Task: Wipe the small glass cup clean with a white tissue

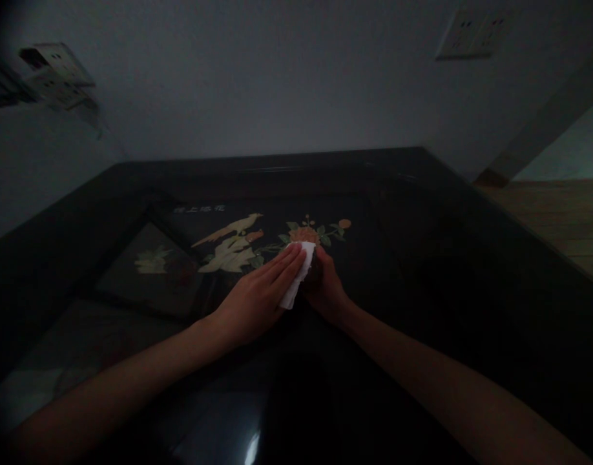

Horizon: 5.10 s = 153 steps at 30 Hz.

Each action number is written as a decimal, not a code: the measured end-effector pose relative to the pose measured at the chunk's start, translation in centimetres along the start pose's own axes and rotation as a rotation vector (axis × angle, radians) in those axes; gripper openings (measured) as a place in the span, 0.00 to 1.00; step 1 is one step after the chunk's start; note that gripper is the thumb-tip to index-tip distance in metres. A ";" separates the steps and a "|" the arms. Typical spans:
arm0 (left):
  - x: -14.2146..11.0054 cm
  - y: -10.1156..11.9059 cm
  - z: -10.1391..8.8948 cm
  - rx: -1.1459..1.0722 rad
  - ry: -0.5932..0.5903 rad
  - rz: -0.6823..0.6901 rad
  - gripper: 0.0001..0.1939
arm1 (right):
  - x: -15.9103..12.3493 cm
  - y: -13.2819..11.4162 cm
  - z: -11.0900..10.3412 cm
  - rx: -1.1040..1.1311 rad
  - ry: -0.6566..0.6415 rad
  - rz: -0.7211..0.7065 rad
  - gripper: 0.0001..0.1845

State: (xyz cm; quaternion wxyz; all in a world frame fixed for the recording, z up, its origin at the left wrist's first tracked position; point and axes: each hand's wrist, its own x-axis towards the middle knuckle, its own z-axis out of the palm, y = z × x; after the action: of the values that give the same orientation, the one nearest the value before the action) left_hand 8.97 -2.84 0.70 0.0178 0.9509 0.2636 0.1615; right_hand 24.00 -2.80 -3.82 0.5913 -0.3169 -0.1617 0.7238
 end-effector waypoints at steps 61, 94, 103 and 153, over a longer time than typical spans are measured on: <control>-1.7 3.9 -1.5 0.209 -0.206 -0.041 0.26 | 0.1 -0.6 0.0 -0.080 -0.060 0.051 0.22; -1.3 3.2 -1.4 0.278 -0.195 -0.083 0.26 | 0.1 -0.2 -0.4 -0.024 -0.060 0.050 0.22; -1.9 4.6 -1.0 0.321 -0.069 0.022 0.25 | -0.1 -0.7 0.3 -0.094 -0.076 0.046 0.24; -0.1 1.2 -0.7 0.240 -0.039 -0.028 0.25 | -0.6 0.2 0.4 -0.080 -0.018 -0.044 0.18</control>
State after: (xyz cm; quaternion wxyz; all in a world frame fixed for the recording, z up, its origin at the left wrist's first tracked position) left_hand 9.22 -4.00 1.48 -0.0887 0.9454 0.2937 0.1102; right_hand 23.59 -3.35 -3.48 0.5925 -0.3298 -0.2027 0.7065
